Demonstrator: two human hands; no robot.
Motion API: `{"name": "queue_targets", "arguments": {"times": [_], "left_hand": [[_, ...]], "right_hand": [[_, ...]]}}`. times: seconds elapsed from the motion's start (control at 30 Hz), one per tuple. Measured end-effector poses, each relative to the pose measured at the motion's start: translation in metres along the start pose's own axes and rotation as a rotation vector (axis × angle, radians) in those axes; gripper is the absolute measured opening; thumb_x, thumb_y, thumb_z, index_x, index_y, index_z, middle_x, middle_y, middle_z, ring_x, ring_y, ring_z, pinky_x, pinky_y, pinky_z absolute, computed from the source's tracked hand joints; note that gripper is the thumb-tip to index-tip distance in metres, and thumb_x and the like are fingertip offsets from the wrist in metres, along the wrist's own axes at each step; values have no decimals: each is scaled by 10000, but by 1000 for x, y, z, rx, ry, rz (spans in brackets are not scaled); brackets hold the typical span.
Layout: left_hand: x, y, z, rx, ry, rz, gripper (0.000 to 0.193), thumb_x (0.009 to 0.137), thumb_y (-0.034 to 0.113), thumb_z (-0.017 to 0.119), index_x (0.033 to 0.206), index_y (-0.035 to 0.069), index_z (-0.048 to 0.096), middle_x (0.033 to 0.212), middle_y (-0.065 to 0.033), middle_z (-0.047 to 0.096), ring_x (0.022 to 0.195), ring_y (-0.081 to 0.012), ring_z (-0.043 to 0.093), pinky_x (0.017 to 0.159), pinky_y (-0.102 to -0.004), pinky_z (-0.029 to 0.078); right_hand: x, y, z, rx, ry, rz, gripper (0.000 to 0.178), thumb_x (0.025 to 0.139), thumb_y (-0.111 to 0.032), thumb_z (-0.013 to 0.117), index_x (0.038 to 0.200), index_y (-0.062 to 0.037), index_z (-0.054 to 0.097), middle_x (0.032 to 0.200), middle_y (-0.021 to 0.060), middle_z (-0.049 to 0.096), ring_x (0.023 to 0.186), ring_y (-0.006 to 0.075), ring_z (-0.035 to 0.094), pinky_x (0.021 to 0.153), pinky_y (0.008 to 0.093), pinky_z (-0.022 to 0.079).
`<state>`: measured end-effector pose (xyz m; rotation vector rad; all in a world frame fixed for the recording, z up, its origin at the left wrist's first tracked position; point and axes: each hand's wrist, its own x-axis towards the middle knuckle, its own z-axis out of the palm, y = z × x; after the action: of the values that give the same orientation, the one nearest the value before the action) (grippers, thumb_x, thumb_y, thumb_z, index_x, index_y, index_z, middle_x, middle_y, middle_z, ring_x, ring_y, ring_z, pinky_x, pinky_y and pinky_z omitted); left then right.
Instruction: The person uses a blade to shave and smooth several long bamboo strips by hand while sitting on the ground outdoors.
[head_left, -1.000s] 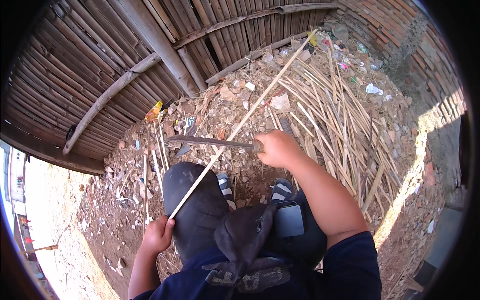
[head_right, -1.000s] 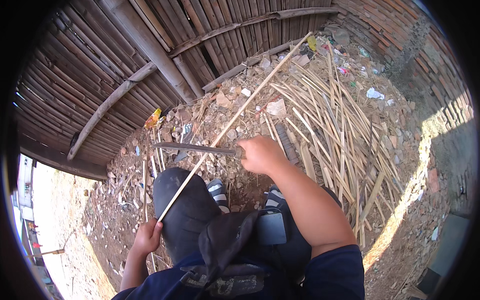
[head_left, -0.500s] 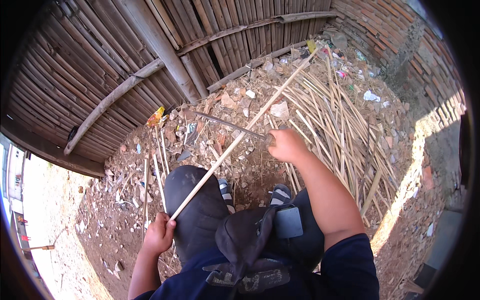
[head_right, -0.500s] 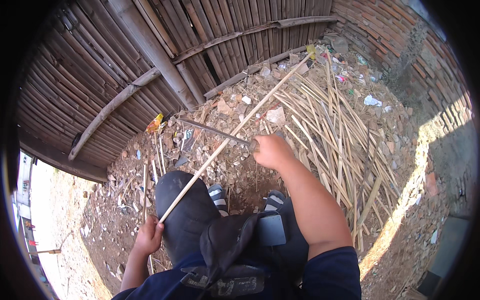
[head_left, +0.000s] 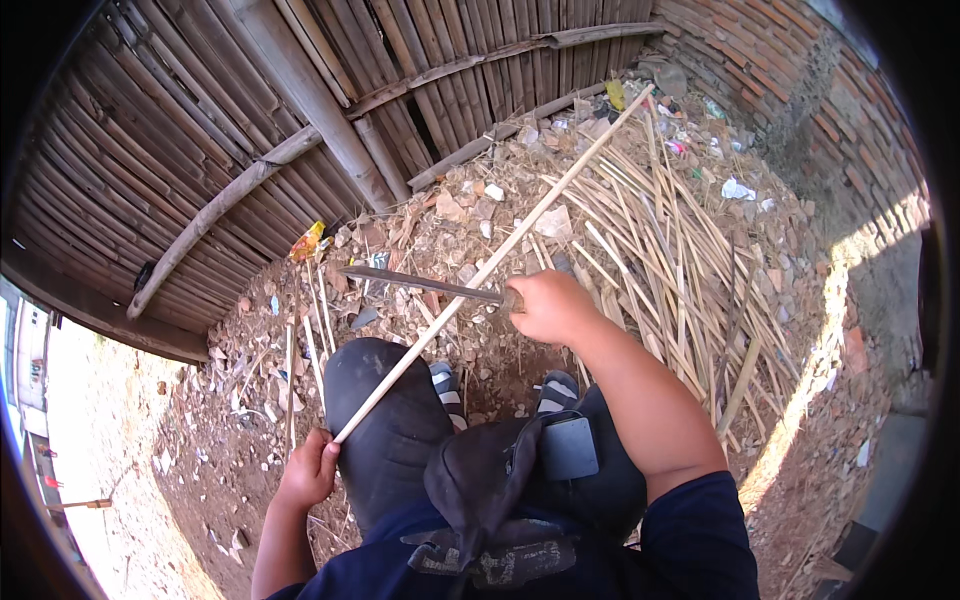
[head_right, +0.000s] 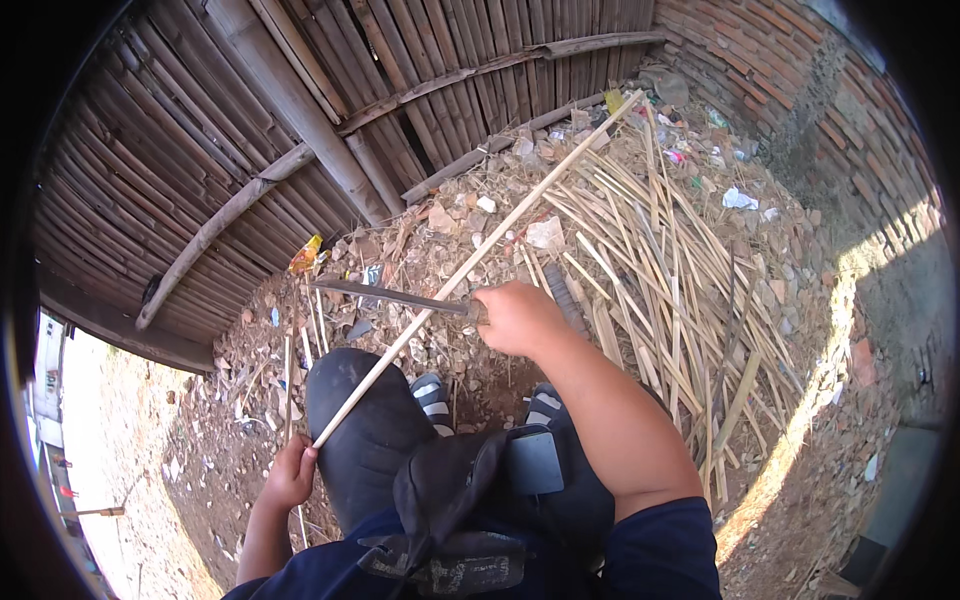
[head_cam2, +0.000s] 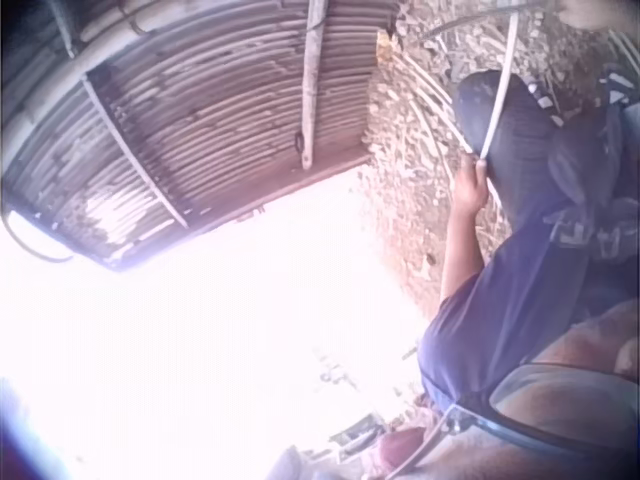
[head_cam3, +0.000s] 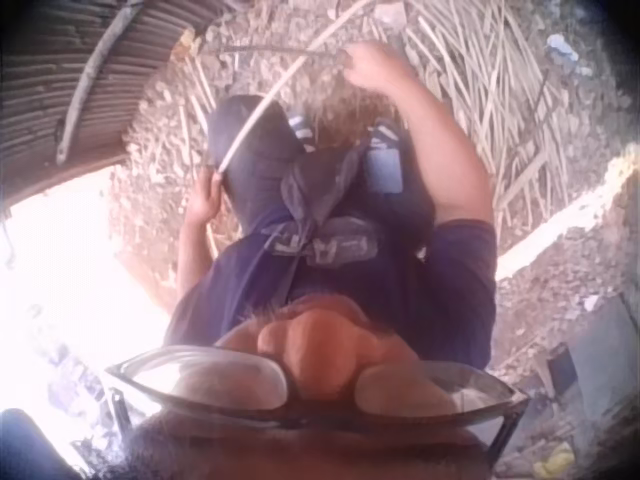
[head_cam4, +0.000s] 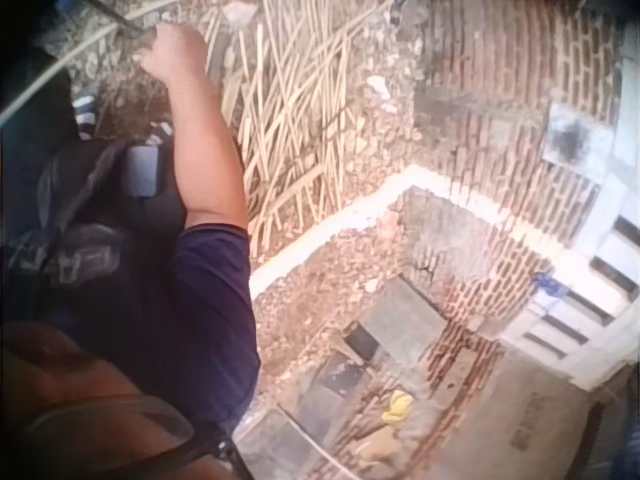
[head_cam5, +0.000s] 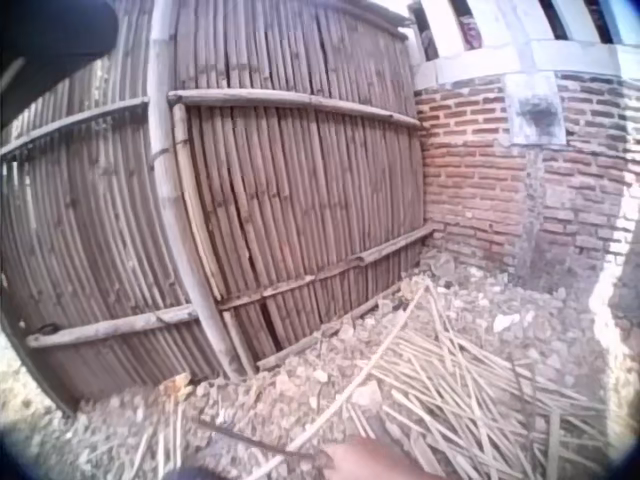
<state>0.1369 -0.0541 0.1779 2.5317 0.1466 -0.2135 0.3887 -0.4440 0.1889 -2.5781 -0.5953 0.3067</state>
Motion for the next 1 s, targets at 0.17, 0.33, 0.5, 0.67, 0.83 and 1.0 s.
{"name": "queue_targets", "arguments": {"times": [0.17, 0.33, 0.5, 0.67, 0.83, 1.0], "left_hand": [[18, 3, 9, -49, 32, 23, 235, 1050, 275, 539, 1008, 45, 550, 741, -212, 640, 749, -438, 661, 665, -477, 501], [5, 8, -2, 20, 18, 24, 252, 1057, 286, 517, 999, 43, 551, 757, -220, 645, 763, -448, 664, 690, -481, 510], [13, -6, 11, -13, 35, -15, 264, 1069, 280, 500, 974, 37, 543, 739, -223, 623, 727, -453, 642, 664, -489, 498], [12, 14, -2, 52, 28, 58, 272, 1071, 282, 495, 971, 32, 532, 733, -237, 629, 721, -466, 644, 650, -506, 490], [8, 1, 11, 59, 83, -9, 247, 1067, 257, 490, 974, 34, 537, 742, -249, 635, 730, -490, 631, 647, -523, 486], [20, 7, -2, 103, 69, 44, 266, 1059, 256, 503, 930, 28, 546, 734, -249, 631, 720, -495, 624, 638, -531, 482]], "right_hand": [[14, 35, 19, 136, 61, 51, 439, 773, -211, 706, 1204, -126, 714, 988, 200, 730, 954, 384, 703, 879, 463, 566], [1, 4, 4, -3, 52, 59, 447, 776, -213, 704, 1215, -131, 712, 1022, 206, 725, 973, 382, 700, 886, 469, 565], [3, 12, 2, -23, -10, 83, 435, 790, -209, 705, 1215, -114, 707, 1082, 211, 717, 1039, 371, 686, 917, 478, 549], [3, 37, 18, 9, 177, 47, 493, 784, -237, 739, 1248, -77, 688, 985, 220, 727, 924, 400, 702, 872, 475, 558], [8, 6, 5, -55, 64, -30, 395, 801, -218, 713, 1171, -79, 699, 982, 214, 727, 959, 392, 702, 870, 485, 566], [12, 44, 12, 6, 99, 97, 321, 794, -211, 701, 1077, -60, 709, 964, 212, 730, 932, 403, 703, 846, 492, 568]]}}
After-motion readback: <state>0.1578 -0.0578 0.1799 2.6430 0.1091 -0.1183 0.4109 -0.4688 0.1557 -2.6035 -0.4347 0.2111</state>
